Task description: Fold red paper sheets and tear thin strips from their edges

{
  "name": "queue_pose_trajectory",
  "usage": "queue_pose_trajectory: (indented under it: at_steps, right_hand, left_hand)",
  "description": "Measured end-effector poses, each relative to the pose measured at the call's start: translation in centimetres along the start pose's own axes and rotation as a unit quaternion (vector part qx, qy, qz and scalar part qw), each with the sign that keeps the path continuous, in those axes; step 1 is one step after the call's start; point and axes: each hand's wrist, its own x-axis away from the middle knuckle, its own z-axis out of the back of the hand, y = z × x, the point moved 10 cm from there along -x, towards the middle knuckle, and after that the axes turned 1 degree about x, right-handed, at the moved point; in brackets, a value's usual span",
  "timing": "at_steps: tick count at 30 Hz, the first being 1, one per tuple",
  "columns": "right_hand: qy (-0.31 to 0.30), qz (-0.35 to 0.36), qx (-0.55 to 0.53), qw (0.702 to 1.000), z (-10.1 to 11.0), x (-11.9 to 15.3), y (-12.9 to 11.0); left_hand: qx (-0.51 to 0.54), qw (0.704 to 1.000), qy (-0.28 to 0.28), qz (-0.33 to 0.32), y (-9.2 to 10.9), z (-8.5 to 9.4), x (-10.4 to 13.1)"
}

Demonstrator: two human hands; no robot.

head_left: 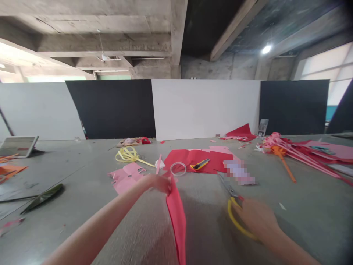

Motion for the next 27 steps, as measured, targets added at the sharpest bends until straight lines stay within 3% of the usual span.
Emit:
queue_pose_trajectory:
  at_steps: [3, 8, 11, 12, 14, 16, 23, 27]
  right_hand:
    - [-0.015, -0.013, 0.003, 1.0, -0.4, 0.0, 0.5]
    - [-0.014, -0.017, 0.0, 1.0, 0.3, 0.1, 0.8]
    - [0.027, 0.013, -0.139, 0.99, 2.5, 0.2, -0.1]
    - [0.005, 0.019, -0.24, 0.971, 2.6, 0.2, -0.4]
    - [-0.103, 0.0, -0.432, 0.896, 1.2, 0.4, -1.3]
    - [-0.18, -0.027, -0.519, 0.835, -0.4, 1.0, -2.2]
    - [-0.156, 0.05, -0.593, 0.788, -1.2, 1.5, -4.3]
    - [-0.092, 0.068, -0.574, 0.811, 0.6, 1.9, -4.7]
  left_hand:
    - [-0.007, 0.993, -0.108, 0.042, -1.2, -2.9, -0.6]
    - [-0.009, 0.975, -0.213, 0.067, -1.8, -5.8, -1.0]
    - [-0.016, 0.968, -0.24, 0.073, -2.2, -6.8, -1.7]
    - [-0.018, 0.968, -0.242, 0.072, -2.3, -7.1, -1.9]
    - [-0.018, 0.968, -0.241, 0.066, -2.5, -7.6, -2.2]
    - [-0.01, 0.971, -0.232, 0.055, -2.6, -7.8, -2.4]
    - [0.045, 0.989, -0.139, -0.007, -2.1, -7.2, -2.3]
    - [0.038, 0.995, -0.086, -0.032, -2.2, -6.6, -1.4]
